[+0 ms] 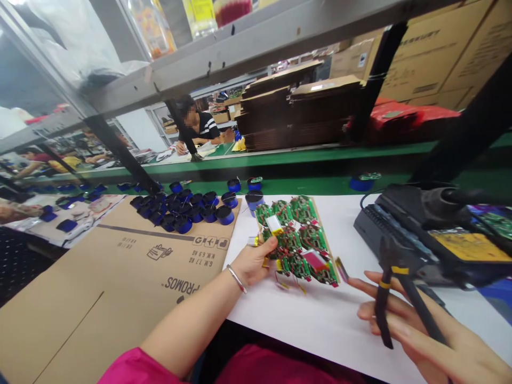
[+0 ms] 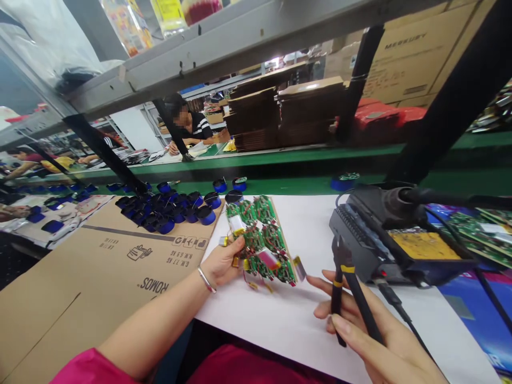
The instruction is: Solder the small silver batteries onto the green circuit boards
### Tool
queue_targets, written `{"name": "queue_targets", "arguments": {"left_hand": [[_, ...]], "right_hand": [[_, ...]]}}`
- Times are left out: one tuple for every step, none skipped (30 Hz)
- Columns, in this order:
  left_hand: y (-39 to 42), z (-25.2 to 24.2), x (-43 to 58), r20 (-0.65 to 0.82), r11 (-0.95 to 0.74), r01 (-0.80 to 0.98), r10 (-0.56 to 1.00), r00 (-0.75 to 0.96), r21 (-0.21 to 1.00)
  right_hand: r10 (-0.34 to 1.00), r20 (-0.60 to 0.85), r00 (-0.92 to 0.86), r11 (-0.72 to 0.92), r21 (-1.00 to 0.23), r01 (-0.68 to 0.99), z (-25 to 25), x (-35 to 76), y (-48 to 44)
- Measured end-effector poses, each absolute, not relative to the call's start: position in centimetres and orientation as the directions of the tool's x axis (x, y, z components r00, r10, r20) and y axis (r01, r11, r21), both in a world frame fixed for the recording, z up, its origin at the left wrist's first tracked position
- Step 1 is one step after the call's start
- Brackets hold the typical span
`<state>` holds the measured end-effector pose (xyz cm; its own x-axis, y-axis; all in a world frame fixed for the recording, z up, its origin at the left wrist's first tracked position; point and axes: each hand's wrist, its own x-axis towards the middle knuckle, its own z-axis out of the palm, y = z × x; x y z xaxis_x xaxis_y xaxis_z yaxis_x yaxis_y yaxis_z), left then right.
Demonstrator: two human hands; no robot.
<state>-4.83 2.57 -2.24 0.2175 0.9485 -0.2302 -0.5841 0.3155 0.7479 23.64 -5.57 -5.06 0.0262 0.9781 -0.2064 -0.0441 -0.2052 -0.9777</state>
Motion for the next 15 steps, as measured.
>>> {"name": "queue_targets", "arguments": {"left_hand": [[2.5,-2.3,-4.5,-0.234,0.319,-0.572,0.947,0.219,0.756],[2.4,-2.4,-4.3,-0.235,0.32,-0.561,0.947,0.221,0.764],[2.3,-2.5,-4.0,-0.233,0.319,-0.551,0.947,0.222,0.771],[2.2,-2.5,-3.8,-0.23,0.315,-0.545,0.948,0.22,0.777],[2.1,-2.4,-3.7,-0.226,0.309,-0.541,0.95,0.217,0.782],[2.0,-2.3,-3.7,-0.221,0.304,-0.537,0.951,0.215,0.787],[1.9,-2.2,-3.7,-0.215,0.298,-0.533,0.953,0.213,0.792],[1.9,-2.1,-3.7,-0.211,0.295,-0.53,0.954,0.214,0.795],[1.8,-2.0,-3.7,-0.205,0.29,-0.524,0.955,0.216,0.801],[1.8,-2.0,-3.8,-0.194,0.281,-0.515,0.957,0.217,0.81],[1.8,-1.9,-3.8,-0.179,0.268,-0.498,0.959,0.219,0.825],[1.8,-1.9,-3.9,-0.154,0.244,-0.472,0.963,0.222,0.847],[1.9,-2.0,-3.9,-0.122,0.213,-0.44,0.967,0.225,0.873],[1.9,-2.0,-4.0,-0.091,0.178,-0.404,0.97,0.227,0.897],[2.0,-2.1,-4.1,-0.062,0.146,-0.372,0.972,0.227,0.917]], "right_hand": [[0.986,-0.169,-0.009,-0.169,-0.984,-0.052,-4.5,23.2,-5.4],[0.99,-0.134,-0.049,-0.137,-0.988,-0.067,-3.9,22.8,-5.2],[0.991,-0.106,-0.088,-0.113,-0.99,-0.087,-3.4,22.4,-5.1],[0.99,-0.086,-0.112,-0.098,-0.989,-0.109,-2.9,22.1,-4.9],[0.991,-0.069,-0.115,-0.084,-0.989,-0.125,-2.5,21.8,-4.8],[0.994,-0.053,-0.099,-0.066,-0.99,-0.128,-2.3,21.6,-4.7],[0.997,-0.038,-0.07,-0.046,-0.993,-0.11,-2.1,21.6,-4.7],[0.999,-0.024,-0.044,-0.028,-0.996,-0.079,-2.1,21.6,-4.5],[0.999,-0.018,-0.042,-0.019,-0.999,-0.043,-2.2,21.8,-4.4],[0.998,-0.021,-0.065,-0.021,-1.0,-0.009,-2.3,22.0,-4.1],[0.994,-0.033,-0.106,-0.031,-0.999,0.016,-2.5,22.2,-3.8],[0.988,-0.046,-0.146,-0.042,-0.999,0.032,-2.6,22.4,-3.5],[0.984,-0.051,-0.169,-0.044,-0.998,0.044,-2.7,22.6,-3.2],[0.985,-0.047,-0.169,-0.037,-0.997,0.061,-2.7,22.8,-2.9],[0.99,-0.035,-0.14,-0.022,-0.996,0.09,-2.6,22.9,-2.7]]}}
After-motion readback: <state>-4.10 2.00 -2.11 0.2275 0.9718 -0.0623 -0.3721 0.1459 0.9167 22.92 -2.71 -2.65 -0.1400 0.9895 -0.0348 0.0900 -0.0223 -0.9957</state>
